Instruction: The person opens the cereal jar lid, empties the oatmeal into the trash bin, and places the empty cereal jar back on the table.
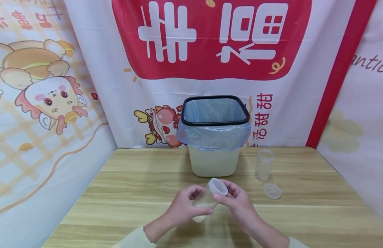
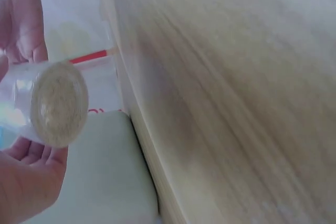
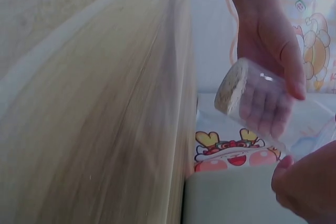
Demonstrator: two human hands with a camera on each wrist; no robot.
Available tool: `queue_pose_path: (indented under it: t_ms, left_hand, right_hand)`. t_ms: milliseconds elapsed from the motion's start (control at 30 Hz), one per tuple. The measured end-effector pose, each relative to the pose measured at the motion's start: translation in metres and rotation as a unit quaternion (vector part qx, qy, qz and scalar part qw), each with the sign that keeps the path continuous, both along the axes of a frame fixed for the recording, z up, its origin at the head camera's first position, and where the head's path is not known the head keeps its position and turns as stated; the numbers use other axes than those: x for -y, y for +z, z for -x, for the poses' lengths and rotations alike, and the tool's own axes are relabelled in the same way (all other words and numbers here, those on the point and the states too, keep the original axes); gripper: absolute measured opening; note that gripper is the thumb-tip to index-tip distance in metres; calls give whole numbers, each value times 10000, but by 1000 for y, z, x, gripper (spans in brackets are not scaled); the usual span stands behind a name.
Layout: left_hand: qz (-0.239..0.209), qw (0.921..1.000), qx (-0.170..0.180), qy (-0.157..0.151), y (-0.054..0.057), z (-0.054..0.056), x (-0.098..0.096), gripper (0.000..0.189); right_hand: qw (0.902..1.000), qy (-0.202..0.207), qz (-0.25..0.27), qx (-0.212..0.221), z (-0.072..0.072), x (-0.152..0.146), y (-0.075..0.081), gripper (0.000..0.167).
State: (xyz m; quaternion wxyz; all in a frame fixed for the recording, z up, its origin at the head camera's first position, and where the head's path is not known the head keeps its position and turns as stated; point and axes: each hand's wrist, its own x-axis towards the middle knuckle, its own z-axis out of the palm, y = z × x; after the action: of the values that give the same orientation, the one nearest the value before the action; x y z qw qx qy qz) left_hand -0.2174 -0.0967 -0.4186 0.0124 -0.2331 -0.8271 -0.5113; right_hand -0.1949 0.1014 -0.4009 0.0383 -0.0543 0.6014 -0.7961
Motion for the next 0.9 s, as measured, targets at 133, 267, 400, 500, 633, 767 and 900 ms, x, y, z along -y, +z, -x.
queue_pose_path:
  t_ms: [133, 267, 400, 500, 633, 767, 900]
  left_hand:
    - [-211, 9980, 430, -420, 4, 2, 4, 49]
    - [-417, 9932, 825, -712, 5, 3, 7, 48]
    - [-483, 9909, 900, -874, 3, 4, 7, 47]
    - [-448, 9914, 851, -887, 1, 4, 7, 46]
    - [-359, 9933, 782, -769, 1, 2, 6, 45]
    - [-246, 9970, 508, -536, 2, 0, 3, 48]
    - [-43, 9999, -1, -133, 2, -1, -1, 53]
  right_hand:
    - [9986, 474, -76, -201, 2, -8, -1, 60]
    - [9927, 1053, -102, -574, 4, -16, -3, 63]
    - [9852, 1504, -103, -812, 6, -22, -5, 63]
    - [9826, 1665, -109, -820, 7, -24, -5, 66]
    - [9823, 1720, -2, -736, 7, -24, -5, 77]
    - [9907, 1274, 225, -427, 4, -18, -1, 84]
    - [9985, 333, 425, -76, -1, -6, 3, 75]
